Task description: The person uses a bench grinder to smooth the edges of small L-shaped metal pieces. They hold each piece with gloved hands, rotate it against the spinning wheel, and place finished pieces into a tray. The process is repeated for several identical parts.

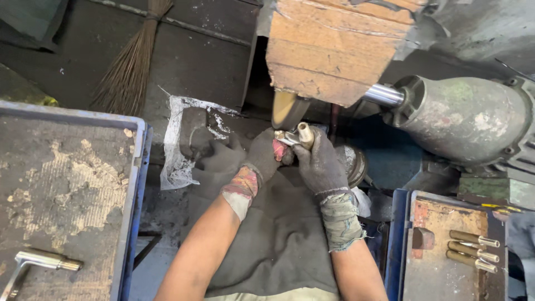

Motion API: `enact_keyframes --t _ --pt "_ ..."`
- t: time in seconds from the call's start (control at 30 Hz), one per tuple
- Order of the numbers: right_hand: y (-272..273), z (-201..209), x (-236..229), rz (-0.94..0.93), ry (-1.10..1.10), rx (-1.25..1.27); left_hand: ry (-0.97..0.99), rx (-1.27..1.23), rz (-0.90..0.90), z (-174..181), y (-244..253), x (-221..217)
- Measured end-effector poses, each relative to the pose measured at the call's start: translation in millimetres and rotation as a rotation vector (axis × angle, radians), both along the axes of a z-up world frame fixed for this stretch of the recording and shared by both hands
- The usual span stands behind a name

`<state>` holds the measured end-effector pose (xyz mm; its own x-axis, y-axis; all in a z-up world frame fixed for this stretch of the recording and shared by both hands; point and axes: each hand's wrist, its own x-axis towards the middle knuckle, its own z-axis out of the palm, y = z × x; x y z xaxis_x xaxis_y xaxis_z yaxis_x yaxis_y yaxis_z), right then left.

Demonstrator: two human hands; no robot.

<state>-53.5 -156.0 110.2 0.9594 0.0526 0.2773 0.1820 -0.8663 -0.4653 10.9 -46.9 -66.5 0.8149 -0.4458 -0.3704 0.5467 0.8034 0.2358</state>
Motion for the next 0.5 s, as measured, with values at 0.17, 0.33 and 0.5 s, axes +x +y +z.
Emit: enact_keyframes --t 0.17,0.33,0.5 --pt "-3 -14 5 -0.092 0.119 0.022 -0.798 1.109 0.021 13 16 -13" --pt "0 -21 13 -0.072 0.133 0.060 -0.749 1.115 -0.048 -1 22 -2" --pt "0 -7 1 0.178 -0.260 -0.450 -0.078 0.199 -0.103 23 35 -1"
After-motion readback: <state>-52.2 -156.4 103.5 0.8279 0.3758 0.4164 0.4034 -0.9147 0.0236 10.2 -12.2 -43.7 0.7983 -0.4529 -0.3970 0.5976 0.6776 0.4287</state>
